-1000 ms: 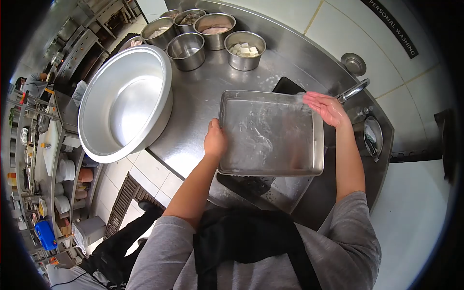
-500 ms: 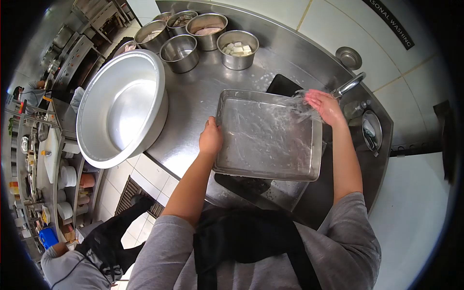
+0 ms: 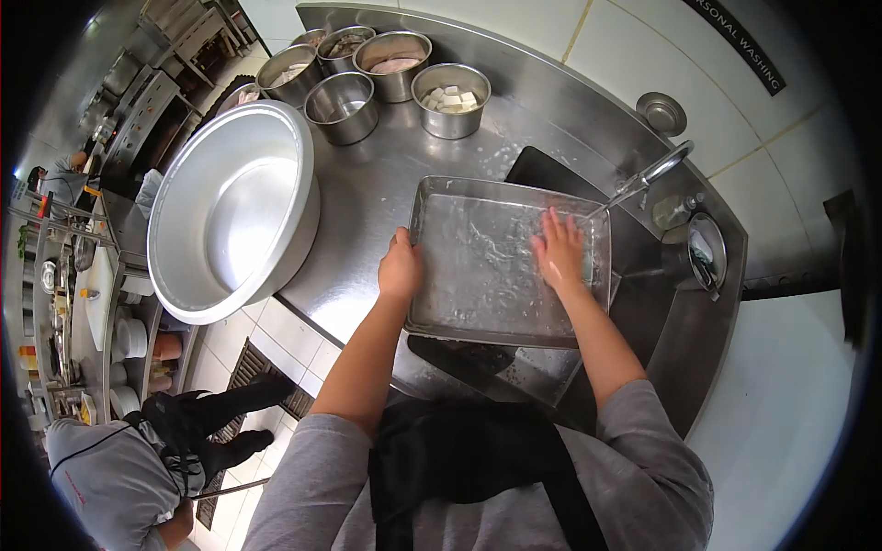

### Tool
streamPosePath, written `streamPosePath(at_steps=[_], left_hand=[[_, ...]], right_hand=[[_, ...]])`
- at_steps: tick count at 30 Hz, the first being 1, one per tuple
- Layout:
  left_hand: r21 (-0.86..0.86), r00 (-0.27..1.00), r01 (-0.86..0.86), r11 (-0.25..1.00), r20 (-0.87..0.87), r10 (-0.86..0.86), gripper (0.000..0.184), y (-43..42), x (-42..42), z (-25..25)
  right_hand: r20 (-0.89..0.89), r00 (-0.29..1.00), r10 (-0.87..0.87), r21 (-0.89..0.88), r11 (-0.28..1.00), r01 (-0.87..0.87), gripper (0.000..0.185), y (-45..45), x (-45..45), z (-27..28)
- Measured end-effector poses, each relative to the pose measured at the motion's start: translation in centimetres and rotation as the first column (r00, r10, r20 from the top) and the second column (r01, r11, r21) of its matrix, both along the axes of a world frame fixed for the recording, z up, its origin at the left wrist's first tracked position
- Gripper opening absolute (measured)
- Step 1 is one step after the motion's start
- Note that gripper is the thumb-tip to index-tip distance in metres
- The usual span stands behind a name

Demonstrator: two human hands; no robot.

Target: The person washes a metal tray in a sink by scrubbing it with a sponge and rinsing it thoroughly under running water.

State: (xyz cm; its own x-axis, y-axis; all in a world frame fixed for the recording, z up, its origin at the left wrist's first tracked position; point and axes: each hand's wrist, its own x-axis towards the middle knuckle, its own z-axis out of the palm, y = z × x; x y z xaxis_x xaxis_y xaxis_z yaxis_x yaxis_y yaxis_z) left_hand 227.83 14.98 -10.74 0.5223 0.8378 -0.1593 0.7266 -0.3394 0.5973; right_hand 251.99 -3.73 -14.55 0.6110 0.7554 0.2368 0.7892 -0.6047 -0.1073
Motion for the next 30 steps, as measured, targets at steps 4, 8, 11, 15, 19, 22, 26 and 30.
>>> streamPosePath(at_steps=[4, 8, 11, 15, 19, 22, 26, 30], left_hand=[[-0.018, 1.000, -0.003, 1.000, 0.003, 0.003, 0.027, 0.0, 0.0, 0.0], [0.008, 1.000, -0.003, 1.000, -0.013, 0.003, 0.025, 0.0, -0.1, 0.0], [0.001, 1.000, 0.006, 1.000, -0.018, -0.006, 0.026, 0.0, 0.0, -0.2], [0.002, 1.000, -0.005, 1.000, -0.019, 0.005, 0.028, 0.0, 0.0, 0.0], [0.001, 1.000, -0.001, 1.000, -0.012, 0.001, 0.029, 0.1, -0.1, -0.2], [0.000, 1.000, 0.005, 1.000, -0.008, -0.005, 0.029, 0.1, -0.1, -0.3], [0.008, 1.000, 0.002, 1.000, -0.020, -0.001, 0.027, 0.1, -0.1, -0.4], [-0.013, 1.000, -0.007, 1.000, -0.007, 0.007, 0.027, 0.3, -0.1, 0.1]], right_hand=[[-0.135, 0.940, 0.314, -0.032, 0.946, -0.321, 0.049, -0.9, 0.0, 0.8], [-0.133, 0.990, 0.046, 0.120, 0.992, -0.030, 0.046, -0.3, 2.3, 0.2], [-0.086, 0.983, 0.162, 0.089, 0.984, -0.154, 0.046, 0.9, -0.7, 0.2], [-0.045, 0.905, 0.423, 0.062, 0.906, -0.420, 0.044, 0.5, -2.0, 0.9], [-0.079, 0.993, 0.087, 0.254, 0.965, -0.064, 0.039, 0.8, 3.0, -0.5], [0.155, 0.986, 0.066, 0.281, 0.954, -0.109, 0.030, 2.9, 4.5, 5.0], [-0.053, 0.988, 0.145, 0.144, 0.980, -0.136, 0.026, 4.6, 6.4, 5.4], [-0.288, 0.950, 0.117, 0.054, 0.993, -0.106, 0.027, 5.4, 7.2, 4.9]])
